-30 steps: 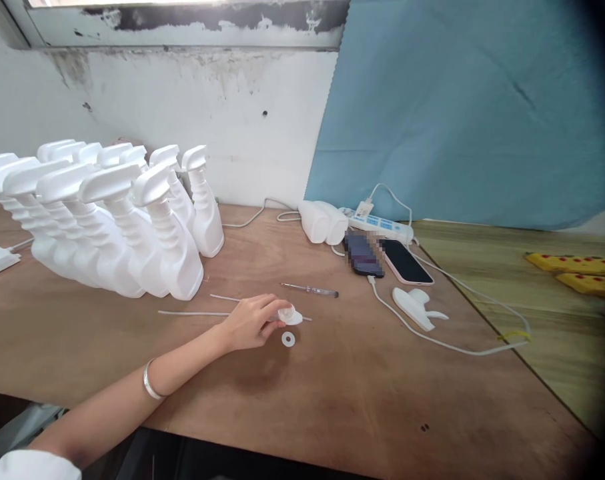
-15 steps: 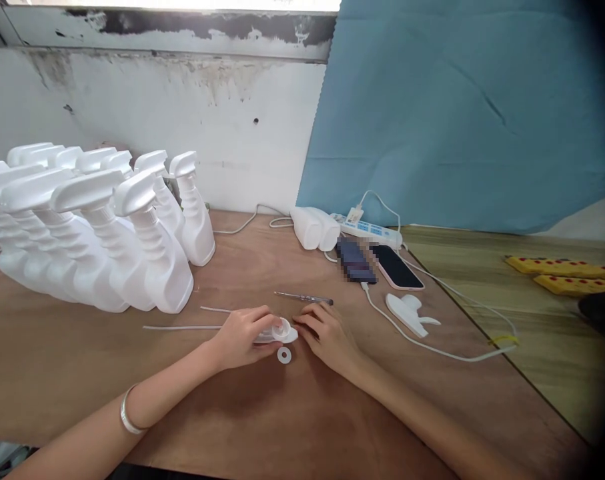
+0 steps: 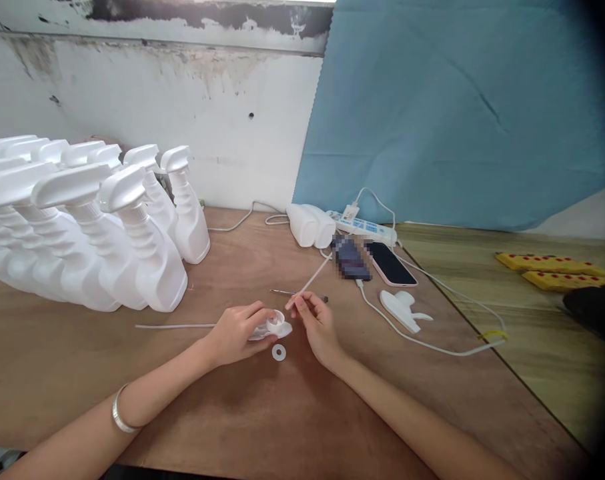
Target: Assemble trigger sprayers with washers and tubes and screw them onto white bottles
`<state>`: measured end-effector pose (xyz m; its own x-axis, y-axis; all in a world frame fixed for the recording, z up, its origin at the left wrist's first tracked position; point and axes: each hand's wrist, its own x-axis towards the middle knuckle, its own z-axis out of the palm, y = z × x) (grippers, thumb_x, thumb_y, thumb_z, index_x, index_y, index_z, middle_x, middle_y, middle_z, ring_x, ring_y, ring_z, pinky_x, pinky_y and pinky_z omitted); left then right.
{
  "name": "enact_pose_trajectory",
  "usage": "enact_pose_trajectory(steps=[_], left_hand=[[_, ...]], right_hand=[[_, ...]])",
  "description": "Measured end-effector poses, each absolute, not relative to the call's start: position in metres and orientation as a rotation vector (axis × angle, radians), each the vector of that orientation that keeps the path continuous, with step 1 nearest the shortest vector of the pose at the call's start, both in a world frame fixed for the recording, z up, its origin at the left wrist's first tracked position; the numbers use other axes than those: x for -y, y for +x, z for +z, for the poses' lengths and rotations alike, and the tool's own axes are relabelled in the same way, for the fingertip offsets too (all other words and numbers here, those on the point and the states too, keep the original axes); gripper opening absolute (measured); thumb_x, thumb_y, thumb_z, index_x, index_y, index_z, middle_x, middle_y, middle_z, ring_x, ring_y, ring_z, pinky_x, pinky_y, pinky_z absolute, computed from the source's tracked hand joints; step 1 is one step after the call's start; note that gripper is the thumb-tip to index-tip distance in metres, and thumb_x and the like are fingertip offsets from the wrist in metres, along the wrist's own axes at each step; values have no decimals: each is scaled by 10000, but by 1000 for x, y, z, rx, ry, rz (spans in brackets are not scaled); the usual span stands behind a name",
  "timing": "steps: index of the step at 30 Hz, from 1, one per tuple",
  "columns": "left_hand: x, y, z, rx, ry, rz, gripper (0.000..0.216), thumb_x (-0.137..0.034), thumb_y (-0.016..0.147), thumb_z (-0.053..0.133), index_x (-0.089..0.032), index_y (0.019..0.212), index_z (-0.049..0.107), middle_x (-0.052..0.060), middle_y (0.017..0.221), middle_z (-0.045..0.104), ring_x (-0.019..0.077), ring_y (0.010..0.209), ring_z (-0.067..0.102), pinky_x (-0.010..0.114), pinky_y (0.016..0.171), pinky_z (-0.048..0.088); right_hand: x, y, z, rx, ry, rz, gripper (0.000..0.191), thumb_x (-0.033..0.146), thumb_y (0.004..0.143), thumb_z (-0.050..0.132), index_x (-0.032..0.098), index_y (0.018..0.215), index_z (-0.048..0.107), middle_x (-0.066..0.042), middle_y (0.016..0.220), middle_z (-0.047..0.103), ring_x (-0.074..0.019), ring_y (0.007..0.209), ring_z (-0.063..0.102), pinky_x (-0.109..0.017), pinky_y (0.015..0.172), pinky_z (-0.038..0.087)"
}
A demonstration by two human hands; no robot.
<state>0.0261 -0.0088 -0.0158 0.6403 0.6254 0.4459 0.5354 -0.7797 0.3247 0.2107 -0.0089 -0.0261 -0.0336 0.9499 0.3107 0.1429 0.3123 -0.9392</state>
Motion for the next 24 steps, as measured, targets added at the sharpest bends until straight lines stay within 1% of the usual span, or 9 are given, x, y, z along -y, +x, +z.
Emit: enact_pose_trajectory(steps=[4,7,14,19,24], left_hand=[[9,27,-17,-952,2699,847,242,-325,826,496,-184,1021,465,21,841,556,120,649,541,223,580,411],[8,27,-18,-952,2702,853,228,-320,827,494,-180,1006,468,20,818,551,118,634,536,221,565,405],[8,26,-17,-952,2710,848,240,-325,835,480,-171,1019,469,27,821,555,116,626,535,217,552,407],[8,26,-18,-943,2731,845,246,-330,838,478,-166,1023,475,24,805,545,114,613,526,218,551,407],[10,27,-18,-895,2777,856,228,-336,851,463,-158,987,499,35,806,552,129,646,536,226,568,411]], right_hand=[[13,198,-22,1420,-1015,1062,251,399,849,464,178,779,561,-13,720,580,-123,641,541,-228,594,453],[15,196,-21,1407,-996,1107,227,388,816,520,175,764,579,-7,726,576,-123,663,545,-220,609,448],[14,195,-25,1379,-985,1080,193,364,836,493,183,781,532,0,719,544,-118,651,531,-218,597,444],[18,197,-27,1469,-978,972,125,309,855,472,197,815,513,-10,781,532,-126,700,515,-239,638,426],[24,196,-24,1764,-959,582,88,230,867,433,196,834,506,-33,807,545,-156,764,522,-296,703,432]])
